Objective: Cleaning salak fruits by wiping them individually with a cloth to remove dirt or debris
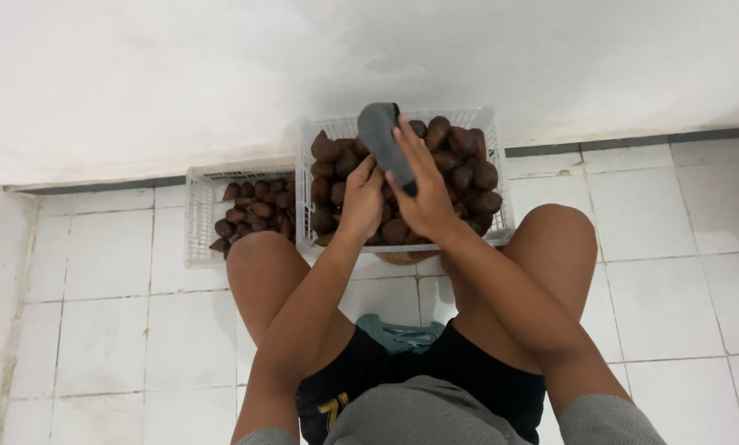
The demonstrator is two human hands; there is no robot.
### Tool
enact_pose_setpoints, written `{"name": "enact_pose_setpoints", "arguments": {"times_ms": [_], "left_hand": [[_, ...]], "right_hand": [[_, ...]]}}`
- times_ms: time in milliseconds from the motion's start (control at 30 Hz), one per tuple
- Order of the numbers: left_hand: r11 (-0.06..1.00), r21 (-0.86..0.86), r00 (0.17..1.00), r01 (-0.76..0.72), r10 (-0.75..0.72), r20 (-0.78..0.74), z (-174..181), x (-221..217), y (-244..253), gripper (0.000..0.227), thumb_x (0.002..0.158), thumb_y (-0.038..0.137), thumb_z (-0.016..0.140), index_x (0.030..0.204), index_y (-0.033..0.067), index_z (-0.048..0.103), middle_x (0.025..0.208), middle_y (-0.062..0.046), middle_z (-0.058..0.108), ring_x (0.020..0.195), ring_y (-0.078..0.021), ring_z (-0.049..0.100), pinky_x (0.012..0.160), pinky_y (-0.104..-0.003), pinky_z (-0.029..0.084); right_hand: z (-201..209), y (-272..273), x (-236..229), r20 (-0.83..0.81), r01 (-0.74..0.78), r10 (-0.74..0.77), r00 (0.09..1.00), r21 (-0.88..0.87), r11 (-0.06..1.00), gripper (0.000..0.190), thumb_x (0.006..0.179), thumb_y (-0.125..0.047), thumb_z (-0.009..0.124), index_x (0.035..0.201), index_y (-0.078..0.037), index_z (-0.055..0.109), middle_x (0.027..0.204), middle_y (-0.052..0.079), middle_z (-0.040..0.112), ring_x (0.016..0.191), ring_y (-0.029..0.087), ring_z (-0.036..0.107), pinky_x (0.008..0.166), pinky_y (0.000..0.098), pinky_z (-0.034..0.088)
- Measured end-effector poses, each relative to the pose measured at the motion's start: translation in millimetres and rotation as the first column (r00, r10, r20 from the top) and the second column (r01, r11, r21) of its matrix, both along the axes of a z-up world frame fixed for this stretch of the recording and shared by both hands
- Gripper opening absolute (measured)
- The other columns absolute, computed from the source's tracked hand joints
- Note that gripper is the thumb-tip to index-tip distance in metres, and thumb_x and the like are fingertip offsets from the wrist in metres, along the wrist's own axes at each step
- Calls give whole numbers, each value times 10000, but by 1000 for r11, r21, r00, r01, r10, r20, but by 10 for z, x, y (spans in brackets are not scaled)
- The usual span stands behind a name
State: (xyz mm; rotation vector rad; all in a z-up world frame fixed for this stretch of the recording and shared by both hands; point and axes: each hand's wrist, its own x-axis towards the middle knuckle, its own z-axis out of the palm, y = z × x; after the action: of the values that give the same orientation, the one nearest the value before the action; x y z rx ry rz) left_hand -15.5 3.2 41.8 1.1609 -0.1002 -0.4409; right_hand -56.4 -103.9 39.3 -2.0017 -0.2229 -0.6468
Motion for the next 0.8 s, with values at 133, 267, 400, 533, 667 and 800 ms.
{"name": "enact_pose_setpoints", "arguments": {"times_ms": [133,267,400,533,667,800], "left_hand": [[993,-117,992,-19,4,-125,-132,103,-3,514,1085,185,558,1510,-73,434,1517,-301,460,1406,-419,457,1121,-597,437],[973,-223,986,-56,19,-163,-231,188,9,428,1089,150,565,1462,-53,508,1434,-293,532,1340,-410,525,1090,-585,499],[994,-71,995,-89,92,36,-308,71,-104,268,1065,85,577,1304,18,677,1263,-122,678,1186,-219,608,1062,-473,525],[991,78,940,-111,79,333,-284,78,-62,201,1012,1,576,1123,22,742,1070,-80,653,1121,-167,565,1029,-422,490],[997,-59,982,52,-40,183,-240,96,2,326,1097,135,556,1403,43,617,1348,-129,616,1256,-266,591,1032,-478,544],[954,-264,982,142,-102,161,-281,145,29,387,1112,108,530,1492,35,544,1438,-189,592,1319,-300,575,1071,-504,531]], "right_hand": [[-38,-220,142,-637,495,-170,752,376,783,754,876,-651,760,1327,-57,647,1291,165,686,1275,297,622,1090,487,473],[-118,-285,-69,-354,368,-177,918,602,709,611,988,-442,734,1404,-25,570,1334,198,641,1281,280,579,1097,482,453],[53,-67,-110,-9,-5,5,1000,-32,999,565,1084,-62,569,1608,-66,357,1684,196,270,1543,406,292,1246,584,284],[-177,-212,78,8,21,-22,1000,85,996,504,1138,-157,491,1607,-43,348,1667,196,303,1526,407,320,1245,597,293],[-6,-417,244,-613,541,58,788,734,411,898,851,-542,797,1459,25,457,1435,287,532,1333,432,536,1125,582,438],[102,-589,102,-247,247,149,958,969,18,559,932,-363,778,1371,-59,613,1387,201,650,1268,378,655,1090,532,539]]}}
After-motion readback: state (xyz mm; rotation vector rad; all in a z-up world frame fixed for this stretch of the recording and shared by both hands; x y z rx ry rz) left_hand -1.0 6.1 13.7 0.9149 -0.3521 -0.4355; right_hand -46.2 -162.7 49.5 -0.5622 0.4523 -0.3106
